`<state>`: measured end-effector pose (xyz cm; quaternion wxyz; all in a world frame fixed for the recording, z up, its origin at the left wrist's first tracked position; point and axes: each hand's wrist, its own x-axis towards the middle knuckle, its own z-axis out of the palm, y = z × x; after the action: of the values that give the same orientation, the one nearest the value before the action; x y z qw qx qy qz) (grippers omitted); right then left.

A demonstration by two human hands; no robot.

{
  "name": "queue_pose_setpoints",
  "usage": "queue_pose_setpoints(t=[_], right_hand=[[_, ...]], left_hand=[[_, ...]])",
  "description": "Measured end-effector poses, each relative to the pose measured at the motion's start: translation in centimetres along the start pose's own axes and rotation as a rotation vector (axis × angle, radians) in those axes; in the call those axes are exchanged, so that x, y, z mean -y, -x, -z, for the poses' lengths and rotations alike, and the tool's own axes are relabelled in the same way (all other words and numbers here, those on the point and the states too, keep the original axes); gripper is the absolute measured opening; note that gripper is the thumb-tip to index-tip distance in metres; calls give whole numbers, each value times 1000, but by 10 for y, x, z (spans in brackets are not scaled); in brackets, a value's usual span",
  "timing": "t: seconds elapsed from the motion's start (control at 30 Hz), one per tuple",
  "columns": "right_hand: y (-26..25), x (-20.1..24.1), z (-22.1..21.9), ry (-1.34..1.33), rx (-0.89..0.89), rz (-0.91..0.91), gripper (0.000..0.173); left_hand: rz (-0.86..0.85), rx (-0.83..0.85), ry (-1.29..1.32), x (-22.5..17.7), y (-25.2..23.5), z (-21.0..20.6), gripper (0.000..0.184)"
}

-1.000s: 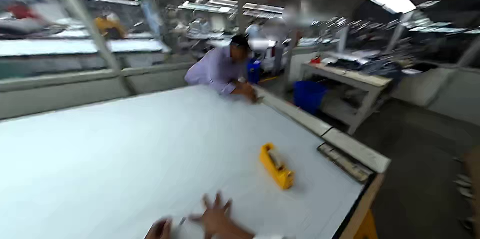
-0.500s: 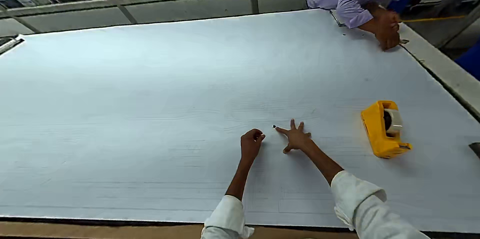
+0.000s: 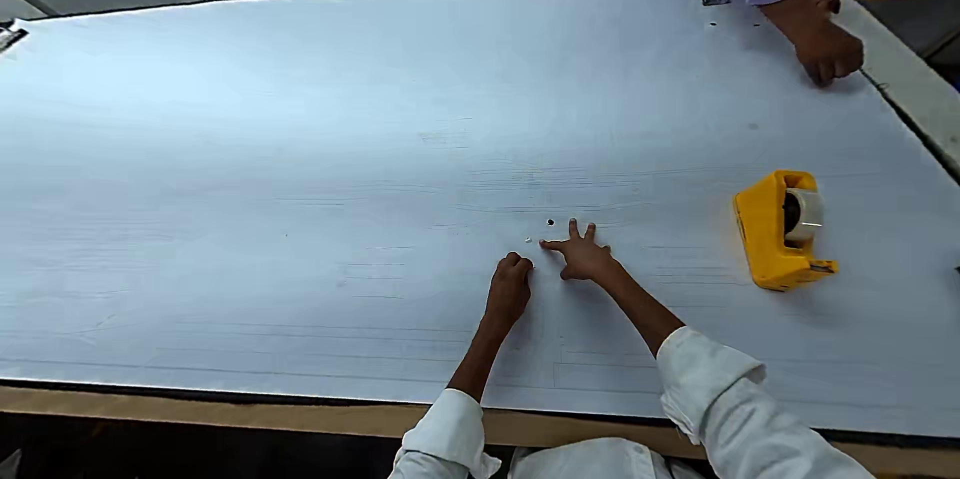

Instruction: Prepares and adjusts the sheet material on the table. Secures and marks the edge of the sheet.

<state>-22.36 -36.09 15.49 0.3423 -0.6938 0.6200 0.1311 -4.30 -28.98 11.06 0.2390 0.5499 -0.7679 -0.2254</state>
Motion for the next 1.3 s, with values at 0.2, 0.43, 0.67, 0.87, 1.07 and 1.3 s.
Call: queue_pose_setpoints(t=[0.2, 0.43, 0.67, 0.87, 1.07, 1.3], right_hand=[[-3, -2, -4, 12, -7, -15, 83], [-5, 6, -31, 26, -132, -45, 101], [-13, 9, -40, 18, -171, -66, 103], [-8, 12, -36, 3, -167, -68, 103], [-8, 10, -36, -9, -175, -57, 102], [-12, 8, -38, 6, -172, -63, 101]], left_hand=[[63, 85, -79, 8, -36, -14, 20], [102, 67, -99, 9, 4, 9, 19], [51, 59, -141, 16, 32, 3, 20], [66, 72, -173, 3, 31, 8, 22], [106, 81, -168, -1, 35, 9, 18], [118, 29, -177, -1, 28, -7, 20]])
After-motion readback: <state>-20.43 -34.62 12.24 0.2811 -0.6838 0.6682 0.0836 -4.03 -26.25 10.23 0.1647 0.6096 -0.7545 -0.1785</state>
